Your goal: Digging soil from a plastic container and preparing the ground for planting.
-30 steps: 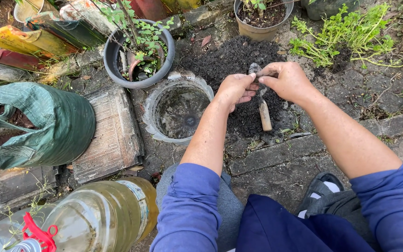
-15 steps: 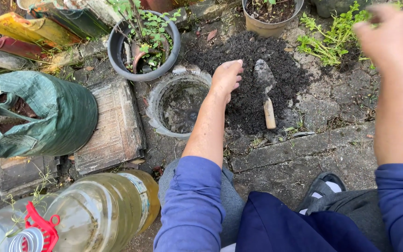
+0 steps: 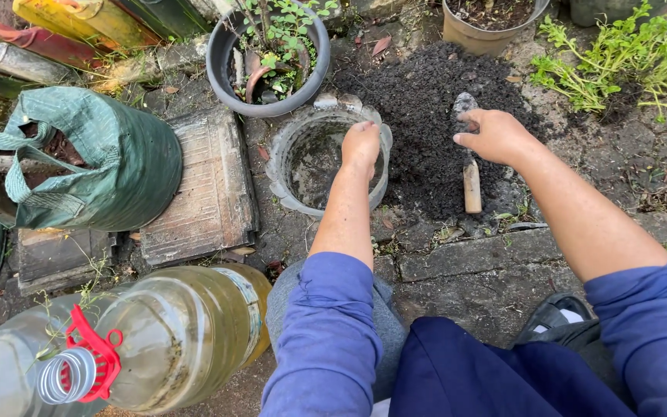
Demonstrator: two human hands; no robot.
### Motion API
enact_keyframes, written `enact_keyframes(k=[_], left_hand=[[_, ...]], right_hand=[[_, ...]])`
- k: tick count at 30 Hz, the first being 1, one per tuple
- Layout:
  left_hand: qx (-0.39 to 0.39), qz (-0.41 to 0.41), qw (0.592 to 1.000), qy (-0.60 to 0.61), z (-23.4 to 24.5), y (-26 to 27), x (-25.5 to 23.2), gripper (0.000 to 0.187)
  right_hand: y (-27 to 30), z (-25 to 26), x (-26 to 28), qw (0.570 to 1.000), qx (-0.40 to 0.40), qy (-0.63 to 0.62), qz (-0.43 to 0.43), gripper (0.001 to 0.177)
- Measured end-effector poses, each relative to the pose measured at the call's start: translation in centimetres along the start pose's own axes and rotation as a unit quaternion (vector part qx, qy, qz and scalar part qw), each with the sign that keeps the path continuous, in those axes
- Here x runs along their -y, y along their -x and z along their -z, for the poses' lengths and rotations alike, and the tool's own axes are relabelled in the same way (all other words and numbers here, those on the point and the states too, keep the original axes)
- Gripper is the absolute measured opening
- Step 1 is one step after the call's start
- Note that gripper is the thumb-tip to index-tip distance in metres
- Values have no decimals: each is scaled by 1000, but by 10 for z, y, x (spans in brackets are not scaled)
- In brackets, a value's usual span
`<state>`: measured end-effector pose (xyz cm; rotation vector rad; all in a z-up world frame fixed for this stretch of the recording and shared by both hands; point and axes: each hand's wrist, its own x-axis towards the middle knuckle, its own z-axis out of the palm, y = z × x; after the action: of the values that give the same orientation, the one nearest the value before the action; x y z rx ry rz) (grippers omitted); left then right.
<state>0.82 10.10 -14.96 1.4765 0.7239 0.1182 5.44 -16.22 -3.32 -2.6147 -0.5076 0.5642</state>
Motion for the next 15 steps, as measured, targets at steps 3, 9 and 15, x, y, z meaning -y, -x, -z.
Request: enact_keyframes(k=[3, 9, 15], left_hand=[[-16, 11, 993, -121, 2, 29, -18, 43], [9, 52, 974, -221, -2, 58, -35, 47], [15, 6, 953, -303, -12, 49, -23, 46]], right_hand=[[-2, -8, 5, 1000, 20, 18, -5, 58], [-5, -22, -4, 998, 50, 36, 27, 60], [8, -11, -1, 998, 44, 35, 27, 59]])
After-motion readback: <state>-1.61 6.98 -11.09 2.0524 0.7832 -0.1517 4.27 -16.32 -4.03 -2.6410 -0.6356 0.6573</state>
